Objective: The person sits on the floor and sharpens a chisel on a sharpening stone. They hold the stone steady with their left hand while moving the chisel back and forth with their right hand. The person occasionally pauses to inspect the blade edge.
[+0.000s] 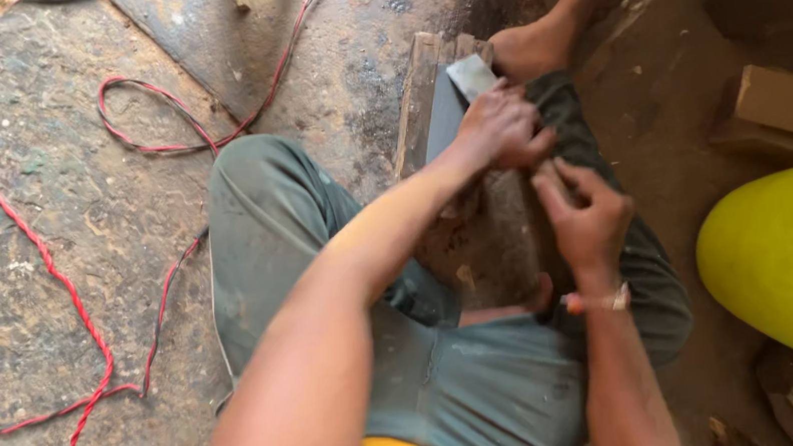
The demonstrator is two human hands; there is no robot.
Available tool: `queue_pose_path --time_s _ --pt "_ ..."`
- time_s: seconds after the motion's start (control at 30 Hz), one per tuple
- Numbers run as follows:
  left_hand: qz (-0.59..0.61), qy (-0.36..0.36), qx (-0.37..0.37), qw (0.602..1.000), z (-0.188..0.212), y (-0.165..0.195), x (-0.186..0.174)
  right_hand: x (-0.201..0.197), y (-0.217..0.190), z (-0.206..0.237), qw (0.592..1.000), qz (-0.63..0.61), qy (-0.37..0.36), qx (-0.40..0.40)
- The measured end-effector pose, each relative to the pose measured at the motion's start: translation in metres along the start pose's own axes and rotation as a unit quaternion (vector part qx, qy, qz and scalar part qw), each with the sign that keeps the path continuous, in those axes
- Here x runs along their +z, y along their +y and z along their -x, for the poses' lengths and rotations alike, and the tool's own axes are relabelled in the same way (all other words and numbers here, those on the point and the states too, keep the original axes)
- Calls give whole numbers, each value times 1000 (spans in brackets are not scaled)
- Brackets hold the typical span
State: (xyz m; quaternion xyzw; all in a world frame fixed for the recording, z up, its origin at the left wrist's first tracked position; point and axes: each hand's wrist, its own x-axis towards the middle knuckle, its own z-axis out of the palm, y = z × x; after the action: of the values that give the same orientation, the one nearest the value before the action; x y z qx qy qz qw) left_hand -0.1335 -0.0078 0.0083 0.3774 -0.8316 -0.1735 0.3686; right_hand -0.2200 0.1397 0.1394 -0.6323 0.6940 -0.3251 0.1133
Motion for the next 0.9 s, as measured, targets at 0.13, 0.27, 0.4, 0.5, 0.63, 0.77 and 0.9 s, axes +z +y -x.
queue_pose_path --time_s 0.13,0.27,0.4,0.5,0.63,0.77,0.9 --pt "-16 -199 -21 980 38 29 -37 -5 -23 43 999 -26 -11 45" --pt "6 -298 -22 954 118 61 -64 -16 -63 103 997 45 -36 53" --pt "-10 -100 -21 995 64 41 -37 -14 -40 46 995 11 -45 89" --pt "18 -96 -46 994 -9 12 -25 -10 -7 -16 999 -1 -37 17" --pt "5 -299 12 954 8 11 -50 -16 -13 16 998 -7 -52 46" --pt "104 -207 153 961 96 29 -74 -23 -55 96 996 28 -54 61" --pt "-60 -224 87 969 67 17 -50 -16 -52 55 991 7 -38 132"
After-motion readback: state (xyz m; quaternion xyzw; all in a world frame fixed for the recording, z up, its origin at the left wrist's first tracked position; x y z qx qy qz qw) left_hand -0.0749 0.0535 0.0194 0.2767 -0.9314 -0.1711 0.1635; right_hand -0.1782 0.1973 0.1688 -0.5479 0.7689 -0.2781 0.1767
